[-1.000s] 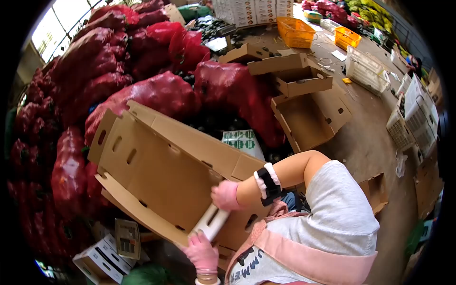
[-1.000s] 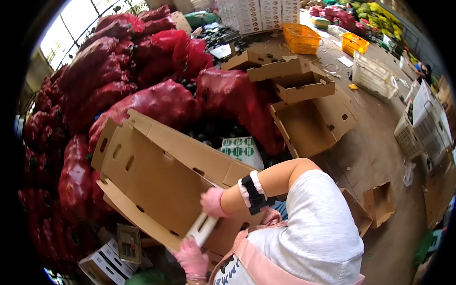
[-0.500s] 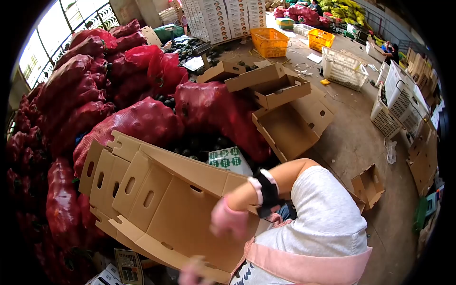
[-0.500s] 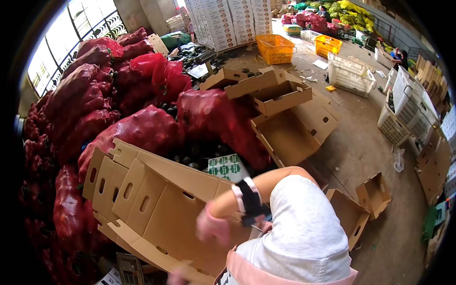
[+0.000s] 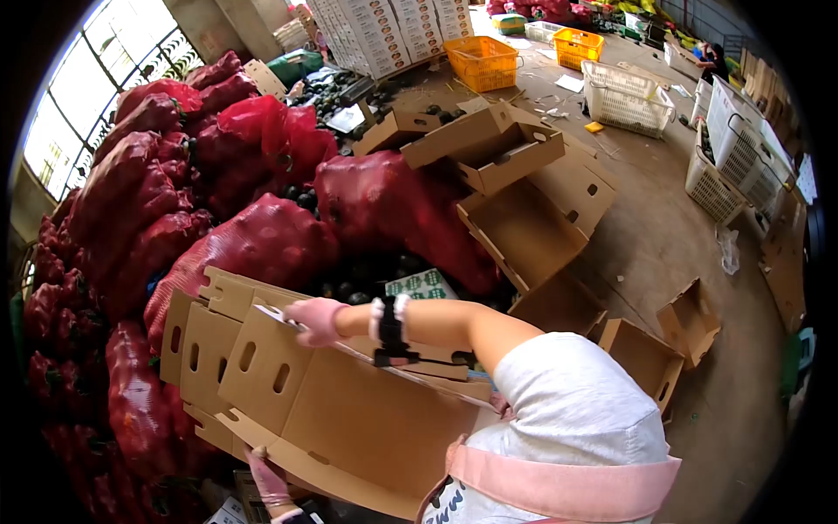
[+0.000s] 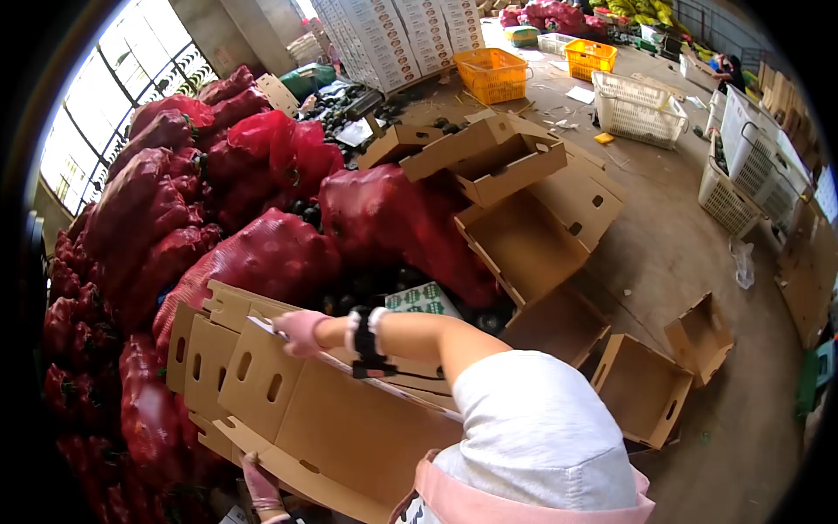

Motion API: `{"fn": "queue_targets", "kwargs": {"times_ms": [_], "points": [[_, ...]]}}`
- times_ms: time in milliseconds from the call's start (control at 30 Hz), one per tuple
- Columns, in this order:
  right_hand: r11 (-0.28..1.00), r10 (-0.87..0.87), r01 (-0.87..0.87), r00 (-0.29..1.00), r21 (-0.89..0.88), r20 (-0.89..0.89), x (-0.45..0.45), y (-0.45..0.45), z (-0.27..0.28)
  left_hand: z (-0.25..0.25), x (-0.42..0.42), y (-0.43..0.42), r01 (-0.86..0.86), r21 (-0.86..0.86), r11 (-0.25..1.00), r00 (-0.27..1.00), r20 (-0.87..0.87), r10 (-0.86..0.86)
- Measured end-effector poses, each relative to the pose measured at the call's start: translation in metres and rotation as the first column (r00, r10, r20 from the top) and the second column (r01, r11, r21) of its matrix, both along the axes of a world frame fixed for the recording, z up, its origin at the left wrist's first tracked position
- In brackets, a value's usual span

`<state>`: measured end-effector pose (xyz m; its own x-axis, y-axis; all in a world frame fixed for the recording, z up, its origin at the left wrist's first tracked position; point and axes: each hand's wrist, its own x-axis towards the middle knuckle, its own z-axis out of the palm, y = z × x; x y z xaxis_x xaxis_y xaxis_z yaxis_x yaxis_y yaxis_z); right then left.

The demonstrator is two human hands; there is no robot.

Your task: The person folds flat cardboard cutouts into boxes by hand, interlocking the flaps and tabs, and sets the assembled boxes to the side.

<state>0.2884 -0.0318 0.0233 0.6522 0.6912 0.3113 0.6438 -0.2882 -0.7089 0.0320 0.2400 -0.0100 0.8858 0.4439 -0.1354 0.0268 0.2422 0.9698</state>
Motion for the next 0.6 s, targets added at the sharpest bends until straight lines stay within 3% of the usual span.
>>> {"fn": "queue_targets", "kwargs": {"times_ms": [100,200,300,433,500,567,600], "points": [[0.988,-0.033,0.002,0.98,-0.157,-0.195,0.016,0.022,0.023,0.013,0.009,-0.003,-0.022,0.045,0.999,0.999,-0.036,0.023],[0.944,0.034,-0.032,0.999,-0.328,0.001,-0.003,0.032,0.039,0.012,0.021,0.009,-0.21,0.181,0.961,0.967,-0.103,0.231],[0.934,0.087,-0.062,0.995,-0.352,0.057,-0.023,0.02,0.069,0.015,0.023,0.008,-0.116,0.283,0.952,0.975,-0.15,0.163],[0.96,0.106,-0.087,0.993,-0.266,0.058,-0.02,0.017,0.069,0.018,0.026,0.024,0.048,0.338,0.94,0.957,-0.286,0.054],[0.993,0.098,-0.101,0.994,-0.066,-0.057,0.001,0.017,0.041,0.02,0.017,0.013,0.008,0.261,0.965,0.995,-0.097,0.018],[0.998,0.065,-0.062,0.976,0.019,-0.206,0.012,0.013,0.025,0.019,0.007,0.019,0.074,-0.003,0.997,0.997,0.026,-0.074],[0.994,0.09,-0.103,0.943,-0.024,-0.32,0.018,0.015,0.02,0.042,0.008,-0.011,0.12,0.053,0.991,0.99,0.074,-0.124]]}}
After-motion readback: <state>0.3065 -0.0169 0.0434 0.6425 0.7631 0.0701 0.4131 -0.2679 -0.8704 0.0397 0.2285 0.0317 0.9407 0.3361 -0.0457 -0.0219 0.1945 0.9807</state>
